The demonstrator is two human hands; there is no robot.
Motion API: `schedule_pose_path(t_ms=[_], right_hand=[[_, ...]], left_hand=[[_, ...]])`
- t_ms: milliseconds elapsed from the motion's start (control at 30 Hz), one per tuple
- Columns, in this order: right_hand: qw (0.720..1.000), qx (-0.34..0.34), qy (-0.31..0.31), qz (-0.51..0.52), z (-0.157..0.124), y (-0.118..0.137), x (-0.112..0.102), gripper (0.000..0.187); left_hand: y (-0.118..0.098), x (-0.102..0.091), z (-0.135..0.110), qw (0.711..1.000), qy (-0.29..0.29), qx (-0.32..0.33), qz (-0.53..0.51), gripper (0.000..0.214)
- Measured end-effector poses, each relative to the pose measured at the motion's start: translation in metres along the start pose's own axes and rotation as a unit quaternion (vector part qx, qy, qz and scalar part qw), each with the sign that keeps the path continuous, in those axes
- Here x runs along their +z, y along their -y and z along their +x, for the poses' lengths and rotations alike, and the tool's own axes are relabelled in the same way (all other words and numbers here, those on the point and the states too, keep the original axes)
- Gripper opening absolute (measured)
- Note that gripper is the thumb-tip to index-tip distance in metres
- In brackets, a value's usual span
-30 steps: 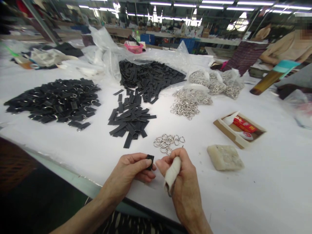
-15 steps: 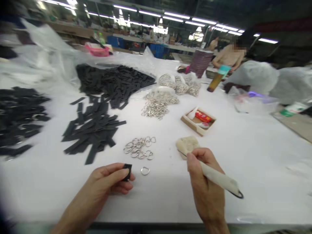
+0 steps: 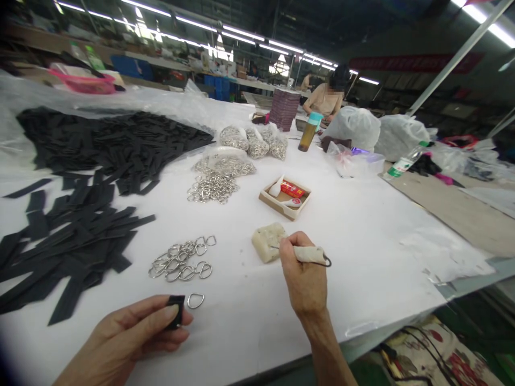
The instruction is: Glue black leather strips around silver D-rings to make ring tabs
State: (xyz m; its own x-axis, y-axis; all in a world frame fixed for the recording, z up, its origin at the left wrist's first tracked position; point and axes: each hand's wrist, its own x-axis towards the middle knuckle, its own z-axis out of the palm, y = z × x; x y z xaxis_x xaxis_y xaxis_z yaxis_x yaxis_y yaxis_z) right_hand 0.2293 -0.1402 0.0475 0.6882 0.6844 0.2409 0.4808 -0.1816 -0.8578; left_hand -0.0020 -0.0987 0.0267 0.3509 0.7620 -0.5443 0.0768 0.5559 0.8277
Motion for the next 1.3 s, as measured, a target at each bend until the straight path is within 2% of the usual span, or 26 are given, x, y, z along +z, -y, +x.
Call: schedule_pose_path(t_ms=[200,400,633,767,933,1067,1133,1300], right_hand=[[0.999,0.019,0.025,-0.044,0.009,-0.004,0.006,0.026],[0.995,0.033,0.058,-0.068,0.016,-0.005,0.01,0.025],[0.994,0.037,0.087,-0.046,0.017,-0.006,-0.004,0.028],[0.991,0.117,-0.001,0.064,0.009,0.0,-0.014,0.023],[0.96,0.18,0.058,0.207,-0.018,0.021,-0.008,0.02],[0.922,0.165,0.187,0.296,-0.038,0.031,0.016,0.025],[0.905,0.16,0.232,0.319,-0.044,0.034,0.027,0.026],[0.883,0.174,0.274,0.339,-0.052,0.04,0.04,0.028]], left_hand=[[-0.004,0.005,-0.004,1.0,-0.016,0.0,-0.015,0.019],[-0.002,0.002,-0.003,1.0,0.01,0.008,-0.008,0.02],[0.0,0.0,-0.008,0.997,0.044,0.031,-0.051,0.018],[0.002,-0.001,-0.011,0.994,0.04,0.049,-0.091,0.017],[0.005,0.0,-0.013,0.991,0.034,0.076,-0.101,0.017],[0.005,0.001,-0.015,0.992,0.031,0.079,-0.098,0.015],[0.004,0.001,-0.016,0.992,0.031,0.078,-0.096,0.014],[0.002,-0.002,-0.018,0.992,0.041,0.082,-0.09,0.015]])
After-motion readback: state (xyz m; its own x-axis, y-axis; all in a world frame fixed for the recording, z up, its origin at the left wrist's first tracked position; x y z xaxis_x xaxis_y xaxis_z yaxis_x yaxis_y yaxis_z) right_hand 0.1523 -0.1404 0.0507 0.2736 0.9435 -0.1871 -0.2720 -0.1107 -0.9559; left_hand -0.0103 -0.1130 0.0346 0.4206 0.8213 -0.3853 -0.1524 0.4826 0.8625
